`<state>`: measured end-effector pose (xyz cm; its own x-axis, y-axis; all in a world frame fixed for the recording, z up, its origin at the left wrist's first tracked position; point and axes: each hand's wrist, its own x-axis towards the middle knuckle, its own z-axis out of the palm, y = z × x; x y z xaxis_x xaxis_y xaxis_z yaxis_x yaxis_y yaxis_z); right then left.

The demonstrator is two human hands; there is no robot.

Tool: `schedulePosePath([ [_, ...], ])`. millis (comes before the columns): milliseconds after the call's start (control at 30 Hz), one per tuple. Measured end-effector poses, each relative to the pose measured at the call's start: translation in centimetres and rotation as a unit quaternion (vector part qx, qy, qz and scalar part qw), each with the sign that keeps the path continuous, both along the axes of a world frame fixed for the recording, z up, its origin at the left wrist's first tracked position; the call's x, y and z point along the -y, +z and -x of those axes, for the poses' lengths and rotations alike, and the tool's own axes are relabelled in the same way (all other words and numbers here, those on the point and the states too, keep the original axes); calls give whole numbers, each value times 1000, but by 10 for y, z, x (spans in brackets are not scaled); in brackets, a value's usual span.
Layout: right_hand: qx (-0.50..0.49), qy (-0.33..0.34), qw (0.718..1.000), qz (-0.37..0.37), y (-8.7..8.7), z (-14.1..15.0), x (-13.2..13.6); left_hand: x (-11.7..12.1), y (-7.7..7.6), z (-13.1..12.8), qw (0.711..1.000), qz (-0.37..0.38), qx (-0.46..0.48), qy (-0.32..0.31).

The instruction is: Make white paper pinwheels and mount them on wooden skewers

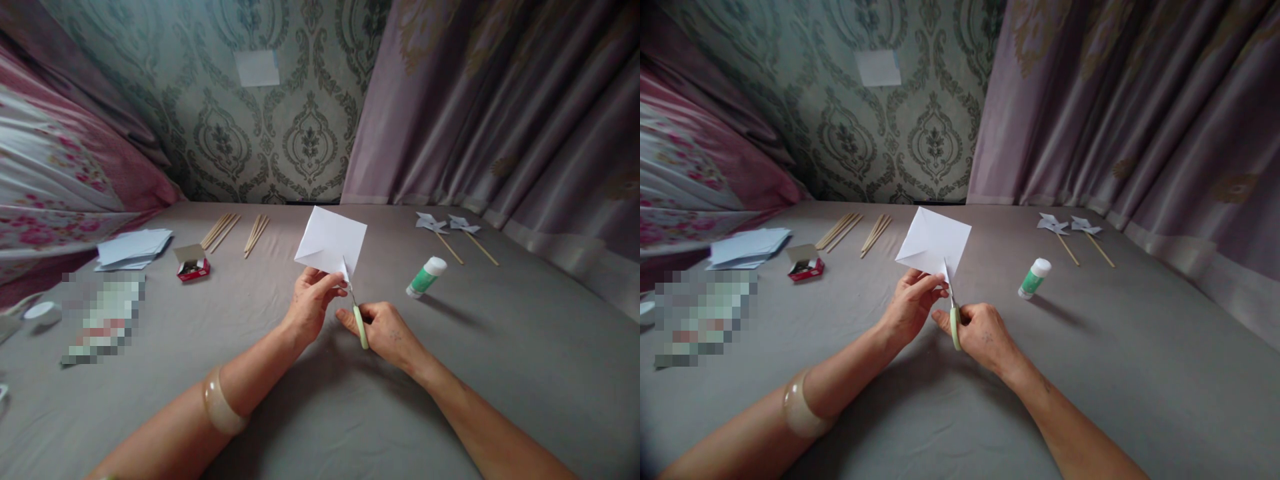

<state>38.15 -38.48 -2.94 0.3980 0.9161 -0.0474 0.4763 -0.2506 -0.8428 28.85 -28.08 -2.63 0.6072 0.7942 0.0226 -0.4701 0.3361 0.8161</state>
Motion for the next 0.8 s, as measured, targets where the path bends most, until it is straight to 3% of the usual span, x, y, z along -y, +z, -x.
schedulePosePath([
  [800,42,-24,999,-10,-1,-1,0,3,0,0,1000,7,2,-19],
])
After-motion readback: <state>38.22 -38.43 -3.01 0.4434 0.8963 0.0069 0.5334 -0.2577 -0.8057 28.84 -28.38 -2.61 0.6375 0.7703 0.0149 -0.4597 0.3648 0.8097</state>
